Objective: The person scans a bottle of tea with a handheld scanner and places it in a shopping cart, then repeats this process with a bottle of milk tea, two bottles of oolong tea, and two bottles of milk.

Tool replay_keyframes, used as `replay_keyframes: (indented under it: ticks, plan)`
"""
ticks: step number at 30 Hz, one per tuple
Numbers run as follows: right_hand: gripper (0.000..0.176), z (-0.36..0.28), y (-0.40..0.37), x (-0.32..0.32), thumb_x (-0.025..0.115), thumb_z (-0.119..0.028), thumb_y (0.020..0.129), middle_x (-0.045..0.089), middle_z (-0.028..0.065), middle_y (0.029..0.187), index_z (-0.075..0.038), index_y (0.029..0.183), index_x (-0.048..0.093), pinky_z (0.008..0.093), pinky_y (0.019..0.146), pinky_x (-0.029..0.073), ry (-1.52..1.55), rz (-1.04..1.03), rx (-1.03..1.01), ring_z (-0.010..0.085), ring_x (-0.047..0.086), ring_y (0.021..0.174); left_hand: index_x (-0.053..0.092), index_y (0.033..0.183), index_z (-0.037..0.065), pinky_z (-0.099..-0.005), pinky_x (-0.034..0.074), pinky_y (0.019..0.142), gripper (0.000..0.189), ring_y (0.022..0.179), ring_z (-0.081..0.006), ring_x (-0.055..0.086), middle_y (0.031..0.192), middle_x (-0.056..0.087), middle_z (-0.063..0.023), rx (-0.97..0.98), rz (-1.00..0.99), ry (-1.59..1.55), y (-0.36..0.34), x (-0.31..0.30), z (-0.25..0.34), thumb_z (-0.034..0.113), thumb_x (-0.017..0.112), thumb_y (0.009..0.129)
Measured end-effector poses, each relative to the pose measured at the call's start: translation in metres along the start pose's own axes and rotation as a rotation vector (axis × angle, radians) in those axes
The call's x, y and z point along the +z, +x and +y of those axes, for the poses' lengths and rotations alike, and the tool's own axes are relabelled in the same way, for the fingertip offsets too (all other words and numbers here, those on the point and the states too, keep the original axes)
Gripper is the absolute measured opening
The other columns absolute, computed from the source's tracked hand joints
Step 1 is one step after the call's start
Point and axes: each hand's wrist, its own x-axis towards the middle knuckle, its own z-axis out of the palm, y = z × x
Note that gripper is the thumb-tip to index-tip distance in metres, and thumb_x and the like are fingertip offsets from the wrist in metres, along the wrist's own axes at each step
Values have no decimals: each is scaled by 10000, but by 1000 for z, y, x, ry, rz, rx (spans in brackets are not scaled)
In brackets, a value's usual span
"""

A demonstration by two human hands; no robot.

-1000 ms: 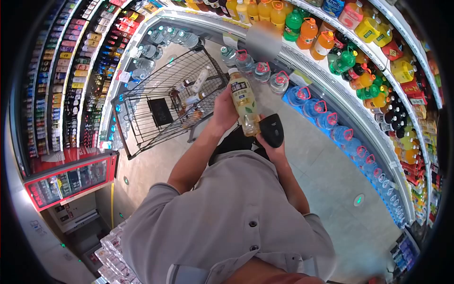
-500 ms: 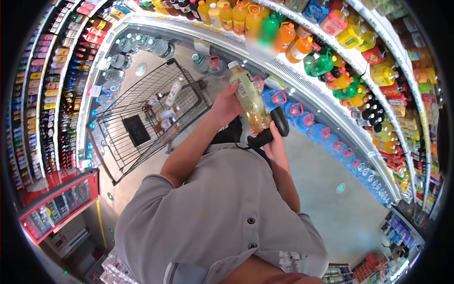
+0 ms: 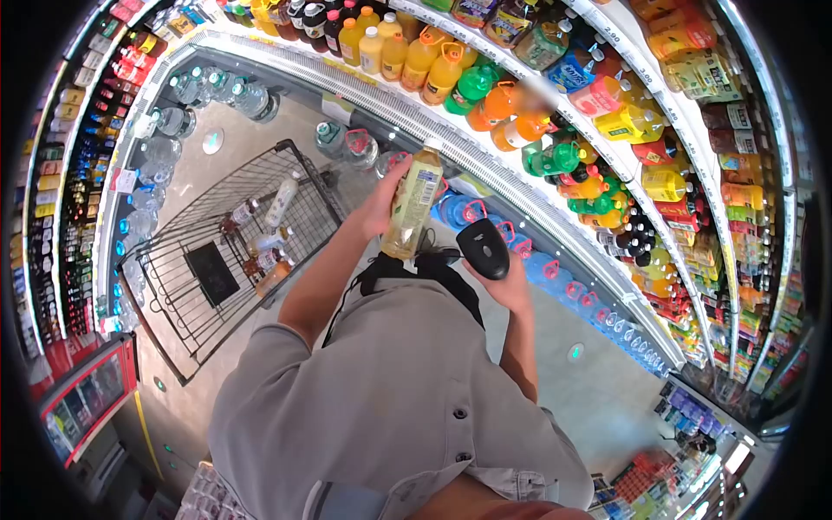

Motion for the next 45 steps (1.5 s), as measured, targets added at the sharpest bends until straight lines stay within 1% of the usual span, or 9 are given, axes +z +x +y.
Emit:
replay_keyframes:
  ticks: [9, 11, 17, 21, 23, 28, 29, 37, 45]
  plan:
    - [292, 10, 2, -18, 827, -128, 800, 727, 90, 859, 6, 1025, 697, 316, 713, 530, -33, -253, -51, 146, 665, 772, 596, 1285, 106, -396, 575, 800, 461, 921, -217, 693, 1075, 698, -62, 4, 14, 231, -2, -9, 10, 477, 526, 1020]
    - [215, 15, -3, -7, 802, -122, 844, 725, 67, 852, 3, 987, 702, 287, 658, 512, 101, -64, 215, 107, 648, 743, 571, 1306, 110, -414, 572, 826, 446, 959, -219, 689, 1107, 687, -56, 66, 28, 248, 1, -6, 7, 447, 545, 1015]
    - [194, 49, -19, 26, 757, -83, 896, 720, 32, 900, -1, 1058, 691, 256, 658, 522, 503, 160, 186, 97, 648, 761, 517, 1337, 131, -495, 555, 906, 410, 1073, -242, 678, 1186, 665, -58, 1, -9, 180, 6, 22, -13, 353, 592, 1000]
    - [330, 69, -41, 25, 788, -120, 879, 693, 22, 1034, -28, 1176, 678, 299, 817, 522, 607, 282, 249, 116, 637, 872, 496, 1320, 170, -538, 549, 915, 408, 1079, -260, 675, 1193, 649, -55, 221, 122, 334, 5, 48, -42, 305, 647, 965]
    - [437, 80, -51, 18, 836, -167, 840, 683, 19, 1124, -27, 1219, 670, 298, 890, 501, 583, 317, 247, 114, 613, 997, 481, 1376, 190, -571, 501, 936, 585, 1202, -255, 590, 1292, 580, -30, 247, 281, 347, -6, 75, -59, 336, 751, 877]
    - [467, 96, -83, -8, 869, -80, 768, 687, 16, 1068, -38, 1186, 665, 305, 867, 505, 687, 295, 164, 128, 632, 931, 441, 1363, 255, -556, 500, 898, 572, 1126, -252, 630, 1229, 600, -19, 222, 245, 228, 13, 58, -120, 405, 723, 889]
    - [640, 113, -89, -13, 869, -40, 756, 652, 66, 1223, -29, 1325, 575, 330, 947, 500, 696, 231, 199, 172, 618, 1096, 432, 1359, 271, -554, 496, 897, 587, 1092, -250, 640, 1214, 604, -17, 165, 256, 214, 15, 54, -129, 438, 726, 879]
    - [491, 185, -140, -13, 809, -41, 770, 681, 64, 1092, -21, 1231, 641, 349, 865, 536, 881, 232, 230, 187, 657, 977, 528, 1371, 149, -511, 444, 961, 875, 1187, -290, 541, 1322, 532, -118, 55, 430, 348, -5, 69, -191, 802, 578, 791]
    - [410, 196, -157, -43, 795, -43, 788, 695, 64, 1068, -38, 1177, 667, 336, 832, 548, 943, 126, 300, 179, 673, 951, 493, 1404, 136, -495, 478, 971, 785, 1150, -295, 575, 1315, 534, -113, 94, 467, 387, -14, 71, -225, 735, 495, 896]
